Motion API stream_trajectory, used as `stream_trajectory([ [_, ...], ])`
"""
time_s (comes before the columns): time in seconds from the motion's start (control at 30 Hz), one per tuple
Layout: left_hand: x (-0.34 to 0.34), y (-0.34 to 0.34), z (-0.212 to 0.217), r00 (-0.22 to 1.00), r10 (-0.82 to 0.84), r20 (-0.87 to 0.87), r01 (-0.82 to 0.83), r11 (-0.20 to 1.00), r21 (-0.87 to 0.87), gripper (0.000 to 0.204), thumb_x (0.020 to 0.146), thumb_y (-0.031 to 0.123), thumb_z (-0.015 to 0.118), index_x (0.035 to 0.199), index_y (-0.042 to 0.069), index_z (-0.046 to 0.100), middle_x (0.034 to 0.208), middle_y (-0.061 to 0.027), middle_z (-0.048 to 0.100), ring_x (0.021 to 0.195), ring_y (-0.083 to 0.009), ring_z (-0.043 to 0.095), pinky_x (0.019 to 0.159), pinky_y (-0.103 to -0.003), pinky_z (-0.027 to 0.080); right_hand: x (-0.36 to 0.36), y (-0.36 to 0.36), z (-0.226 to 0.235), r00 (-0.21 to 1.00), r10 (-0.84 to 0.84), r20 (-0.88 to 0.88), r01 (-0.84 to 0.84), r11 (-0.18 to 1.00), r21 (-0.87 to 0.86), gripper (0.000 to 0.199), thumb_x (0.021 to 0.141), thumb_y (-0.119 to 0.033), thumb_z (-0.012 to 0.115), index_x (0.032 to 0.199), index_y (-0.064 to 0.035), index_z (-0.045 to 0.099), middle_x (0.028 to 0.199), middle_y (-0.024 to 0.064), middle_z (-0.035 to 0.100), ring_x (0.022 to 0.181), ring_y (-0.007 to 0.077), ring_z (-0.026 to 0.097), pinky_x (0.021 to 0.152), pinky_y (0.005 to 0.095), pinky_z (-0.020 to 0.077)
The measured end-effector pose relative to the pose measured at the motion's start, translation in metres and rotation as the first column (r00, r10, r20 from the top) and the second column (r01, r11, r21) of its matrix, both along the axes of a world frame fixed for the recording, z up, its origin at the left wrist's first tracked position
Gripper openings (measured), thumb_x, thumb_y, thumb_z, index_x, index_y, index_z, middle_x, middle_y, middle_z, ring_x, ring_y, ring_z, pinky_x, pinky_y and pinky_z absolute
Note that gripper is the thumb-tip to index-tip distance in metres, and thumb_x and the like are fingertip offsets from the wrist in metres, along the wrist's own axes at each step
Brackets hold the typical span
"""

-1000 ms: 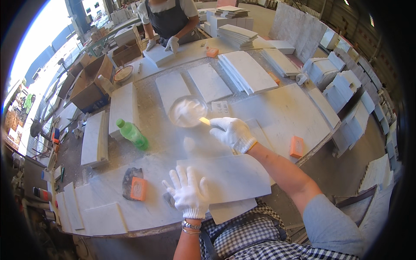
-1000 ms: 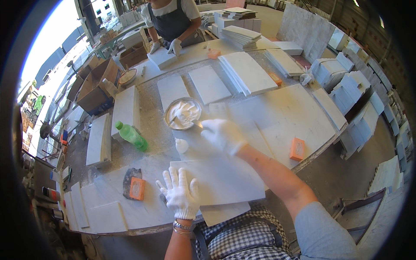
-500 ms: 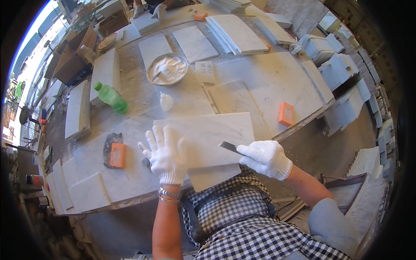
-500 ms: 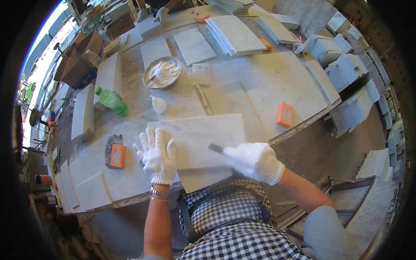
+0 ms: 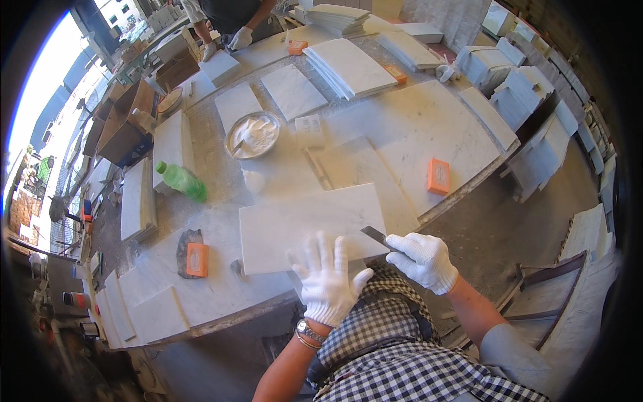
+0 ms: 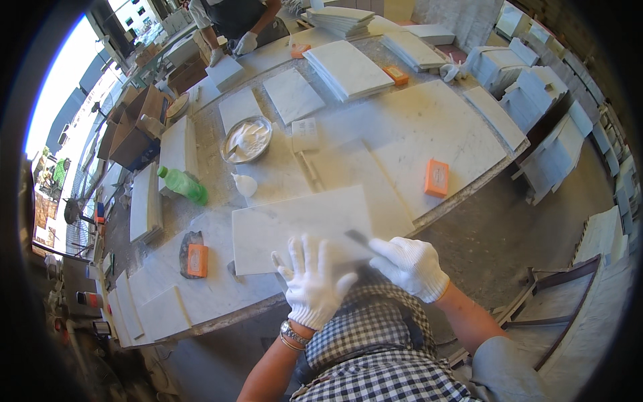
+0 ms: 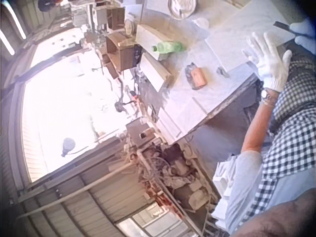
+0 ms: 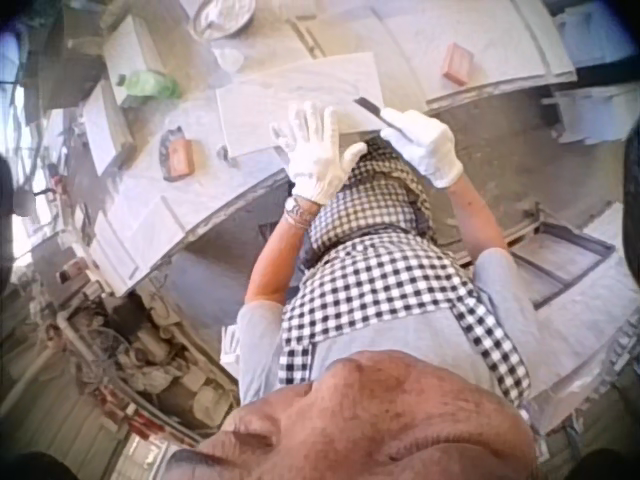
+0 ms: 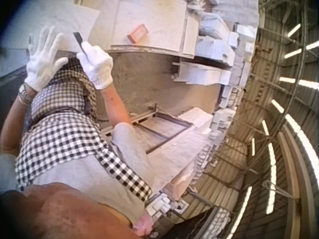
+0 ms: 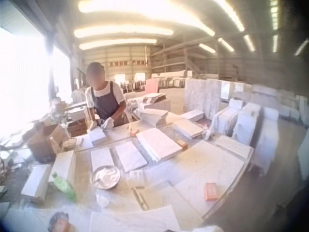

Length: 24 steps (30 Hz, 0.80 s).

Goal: The person scrapes the surface of white rectangular stone tiles with a metal scraper, then rubs the edges with a small orange block. The person repeats this process on multiple tiles, stacking finished pieces on the table.

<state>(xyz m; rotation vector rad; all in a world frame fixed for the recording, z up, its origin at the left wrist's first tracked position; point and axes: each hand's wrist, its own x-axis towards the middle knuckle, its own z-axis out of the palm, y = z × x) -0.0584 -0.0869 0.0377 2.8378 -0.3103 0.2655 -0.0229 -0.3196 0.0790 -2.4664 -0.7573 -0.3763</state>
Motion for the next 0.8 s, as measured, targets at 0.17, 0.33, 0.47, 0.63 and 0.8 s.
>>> stream_trajectory([
  [0.17,0.018,0.013,0.007,0.958,0.279,-0.059,-0.271,0.956,0.112,0.101,0.089,0.073,0.059,0.159,0.004,0.036,0.168,-0.0272,0.024,0.157,-0.0475,0.014,0.120,-0.075,0.001,-0.005,-0.009,-0.001,0.999,-0.032,0.040,0.029,0.996,0.080,0.034,0.081,-0.016,0.083,0.111,-0.0059,0.072,0.080,0.0092,0.069,0.066,0.0265,0.068,0.057,0.0364,0.0537],
  [0.33,0.029,0.028,0.004,0.953,0.285,-0.102,-0.266,0.949,0.168,0.102,0.092,0.073,0.055,0.161,0.002,0.032,0.168,-0.0275,0.024,0.157,-0.0483,0.016,0.120,-0.075,0.004,-0.009,-0.014,-0.003,0.995,-0.098,-0.014,0.099,0.983,0.158,0.033,0.081,-0.016,0.083,0.110,-0.0058,0.072,0.082,0.0096,0.070,0.067,0.0272,0.068,0.059,0.0362,0.0549],
  [0.47,0.054,0.046,-0.003,0.893,0.441,-0.092,-0.425,0.892,0.155,0.094,0.097,0.069,0.050,0.160,0.002,0.034,0.168,-0.0279,0.025,0.155,-0.0491,0.020,0.120,-0.074,0.005,-0.013,-0.017,-0.003,0.992,-0.126,-0.010,0.126,0.976,0.179,0.033,0.081,-0.015,0.083,0.111,-0.0061,0.072,0.083,0.0103,0.071,0.069,0.0276,0.069,0.061,0.0363,0.0555],
  [0.63,0.059,0.039,0.000,0.893,0.448,-0.037,-0.437,0.884,0.169,0.088,0.099,0.066,0.049,0.158,0.001,0.037,0.166,-0.0291,0.028,0.154,-0.0501,0.021,0.120,-0.073,0.006,-0.015,-0.022,-0.001,0.985,-0.172,-0.025,0.173,0.961,0.217,0.032,0.082,-0.011,0.083,0.111,-0.0058,0.072,0.086,0.0107,0.072,0.071,0.0273,0.070,0.063,0.0359,0.0564],
  [0.8,-0.014,-0.074,0.005,0.642,-0.766,-0.019,0.734,0.622,-0.275,0.069,0.101,0.062,0.050,0.141,0.007,0.057,0.150,-0.0202,0.053,0.147,-0.0410,0.040,0.123,-0.064,0.019,-0.016,-0.028,0.003,0.981,-0.186,-0.059,0.195,0.925,0.327,0.034,0.081,-0.006,0.083,0.113,-0.0029,0.072,0.090,0.0131,0.073,0.074,0.0281,0.071,0.065,0.0351,0.0572],
])
